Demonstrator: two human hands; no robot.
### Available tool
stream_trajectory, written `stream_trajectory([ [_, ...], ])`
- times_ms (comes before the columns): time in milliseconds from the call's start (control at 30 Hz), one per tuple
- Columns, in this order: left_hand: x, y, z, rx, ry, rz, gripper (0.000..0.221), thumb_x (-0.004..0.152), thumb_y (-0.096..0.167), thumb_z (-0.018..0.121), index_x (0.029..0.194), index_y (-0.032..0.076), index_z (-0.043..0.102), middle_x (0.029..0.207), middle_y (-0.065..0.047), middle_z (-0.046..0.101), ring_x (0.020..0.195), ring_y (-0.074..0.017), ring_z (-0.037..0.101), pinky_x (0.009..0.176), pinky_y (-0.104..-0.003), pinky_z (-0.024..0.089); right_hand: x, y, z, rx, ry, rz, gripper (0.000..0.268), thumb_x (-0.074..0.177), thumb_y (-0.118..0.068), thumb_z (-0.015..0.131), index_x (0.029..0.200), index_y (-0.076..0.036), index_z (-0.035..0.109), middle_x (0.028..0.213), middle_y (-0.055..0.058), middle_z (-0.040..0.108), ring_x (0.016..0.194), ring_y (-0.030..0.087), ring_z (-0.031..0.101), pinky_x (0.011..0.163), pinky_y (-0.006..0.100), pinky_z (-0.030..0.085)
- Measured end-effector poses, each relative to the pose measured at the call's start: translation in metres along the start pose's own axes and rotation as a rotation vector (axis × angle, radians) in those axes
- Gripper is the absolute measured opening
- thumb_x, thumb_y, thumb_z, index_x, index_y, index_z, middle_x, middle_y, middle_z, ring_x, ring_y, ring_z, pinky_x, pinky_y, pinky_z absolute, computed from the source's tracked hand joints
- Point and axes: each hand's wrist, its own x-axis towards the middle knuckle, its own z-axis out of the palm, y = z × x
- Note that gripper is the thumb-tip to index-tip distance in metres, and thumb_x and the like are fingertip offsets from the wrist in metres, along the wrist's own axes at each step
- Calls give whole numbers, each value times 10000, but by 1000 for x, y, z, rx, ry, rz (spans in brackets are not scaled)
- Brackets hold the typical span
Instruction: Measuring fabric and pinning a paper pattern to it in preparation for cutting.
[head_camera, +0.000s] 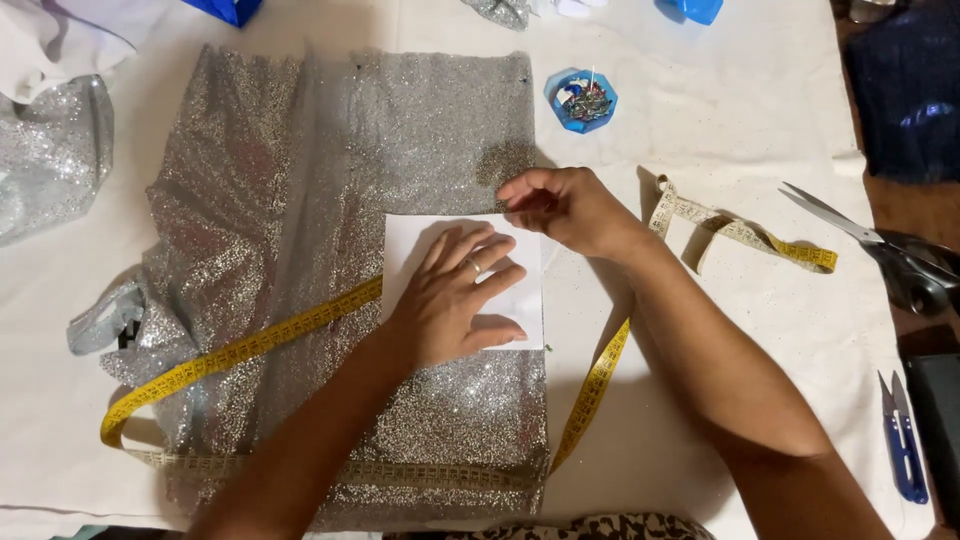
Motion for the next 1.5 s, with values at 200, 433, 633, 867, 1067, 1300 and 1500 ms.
stream_trajectory([
  [200, 3, -1, -3, 3, -20, 0, 650, 897, 667, 582, 1341, 193, 568, 1506, -123, 440, 1481, -358, 256, 1194, -599, 115, 3, 20, 1, 42, 54, 27, 277, 843, 119, 682, 1101, 28, 721, 914, 227, 719, 896, 356, 697, 805, 438, 564],
  [433, 3, 2, -3, 10, -16, 4, 653, 899, 650, 584, 1364, 194, 533, 1564, -98, 393, 1494, -327, 256, 1207, -604, 68, 5, 35, 4, 51, 86, 67, 316, 806, 99, 727, 1107, 2, 720, 907, 192, 723, 861, 303, 702, 761, 395, 564],
  [633, 2, -1, -1, 13, -22, 17, 664, 903, 679, 553, 1369, 206, 540, 1563, -89, 394, 1496, -314, 257, 1217, -584, 59, 5, 37, 5, 45, 89, 95, 322, 799, 102, 729, 1108, 11, 716, 875, 192, 706, 838, 292, 682, 745, 386, 560],
  [867, 3, -4, -5, -5, -40, 37, 657, 914, 661, 547, 1403, 223, 531, 1551, -107, 411, 1489, -333, 268, 1217, -580, 64, 6, 38, 2, 44, 87, 98, 320, 798, 87, 740, 1107, 10, 716, 860, 181, 698, 820, 272, 670, 726, 371, 556],
  [1067, 1, -8, -3, 22, -39, 68, 661, 923, 655, 532, 1442, 248, 502, 1563, -103, 393, 1498, -329, 254, 1218, -580, 68, 5, 40, 4, 46, 90, 96, 303, 808, 91, 722, 1099, 8, 723, 852, 183, 690, 806, 266, 657, 714, 368, 551],
  [1300, 2, -7, -6, 8, -22, 149, 501, 991, 520, 503, 1407, 242, 540, 1559, -100, 413, 1481, -333, 297, 1209, -575, 120, 5, 43, 5, 29, 99, 94, 298, 806, 95, 715, 1091, 11, 723, 835, 177, 686, 784, 255, 657, 692, 361, 552],
  [1500, 4, 0, -2, 18, -45, 126, 452, 997, 486, 488, 1372, 248, 571, 1497, -103, 484, 1466, -338, 327, 1200, -594, 110, 5, 42, 6, 9, 108, 94, 273, 814, 69, 723, 1080, 7, 724, 828, 171, 682, 777, 245, 659, 681, 356, 547],
])
